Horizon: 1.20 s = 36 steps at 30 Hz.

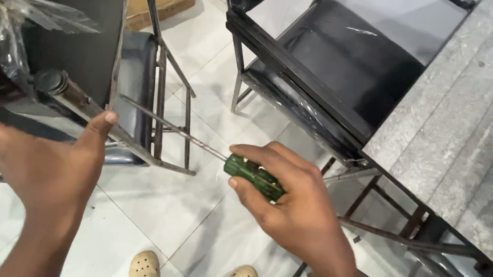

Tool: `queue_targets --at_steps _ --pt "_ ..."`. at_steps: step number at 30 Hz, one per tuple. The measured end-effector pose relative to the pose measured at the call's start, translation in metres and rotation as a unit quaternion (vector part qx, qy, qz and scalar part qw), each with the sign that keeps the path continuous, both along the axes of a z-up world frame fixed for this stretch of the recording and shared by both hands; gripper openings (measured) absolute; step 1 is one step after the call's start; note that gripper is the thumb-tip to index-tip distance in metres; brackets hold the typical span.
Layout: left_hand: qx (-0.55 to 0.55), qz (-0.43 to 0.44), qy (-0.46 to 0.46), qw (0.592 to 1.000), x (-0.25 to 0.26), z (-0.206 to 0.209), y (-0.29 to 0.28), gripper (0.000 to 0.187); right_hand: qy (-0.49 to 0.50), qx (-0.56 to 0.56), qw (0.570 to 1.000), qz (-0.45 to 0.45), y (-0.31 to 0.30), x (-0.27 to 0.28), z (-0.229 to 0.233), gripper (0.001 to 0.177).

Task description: The person uses a screwdriver to tighten screws on the frame of a black chair, securing the backrest to the metal frame. The person repositions the chair and continues tightening additional screws at different joints.

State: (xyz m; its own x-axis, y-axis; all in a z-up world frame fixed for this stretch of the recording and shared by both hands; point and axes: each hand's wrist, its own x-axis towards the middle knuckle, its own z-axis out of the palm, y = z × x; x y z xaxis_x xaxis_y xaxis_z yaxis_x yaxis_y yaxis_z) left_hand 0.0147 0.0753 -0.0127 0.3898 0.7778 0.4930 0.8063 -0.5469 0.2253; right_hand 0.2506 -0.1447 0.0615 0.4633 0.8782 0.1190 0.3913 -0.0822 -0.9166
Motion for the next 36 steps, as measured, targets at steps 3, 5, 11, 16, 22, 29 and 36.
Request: queue_targets --at_steps 3,5,11,16,22,29,36 --pt "0.026 -0.072 -0.036 0.996 0.002 0.0 0.002 0.132 0.035 -0.027 0.999 0.007 0.01 -0.002 -0.006 0.031" --pt "0.034 -0.09 -0.051 0.994 0.0 0.002 0.003 0.133 0.015 0.009 1.0 0.021 0.017 -0.004 -0.011 0.031" --pt "0.016 -0.086 -0.084 0.993 0.008 0.0 0.0 0.125 -0.081 0.061 0.995 0.024 0.028 0.002 -0.024 0.032" --pt "0.018 -0.096 -0.094 0.991 0.011 -0.003 0.001 0.107 -0.14 0.067 0.987 0.037 0.033 0.005 -0.034 0.034" --pt "-0.005 -0.079 -0.102 0.992 0.013 -0.004 -0.001 0.089 -0.177 0.076 0.981 0.039 0.04 0.01 -0.041 0.032" --pt "-0.001 -0.079 -0.123 0.989 0.017 -0.003 -0.003 0.087 -0.173 0.081 0.98 0.047 0.046 0.015 -0.045 0.032" --pt "-0.003 -0.071 -0.113 0.991 0.018 -0.006 -0.002 0.077 -0.176 0.071 0.98 0.056 0.048 0.02 -0.05 0.032"
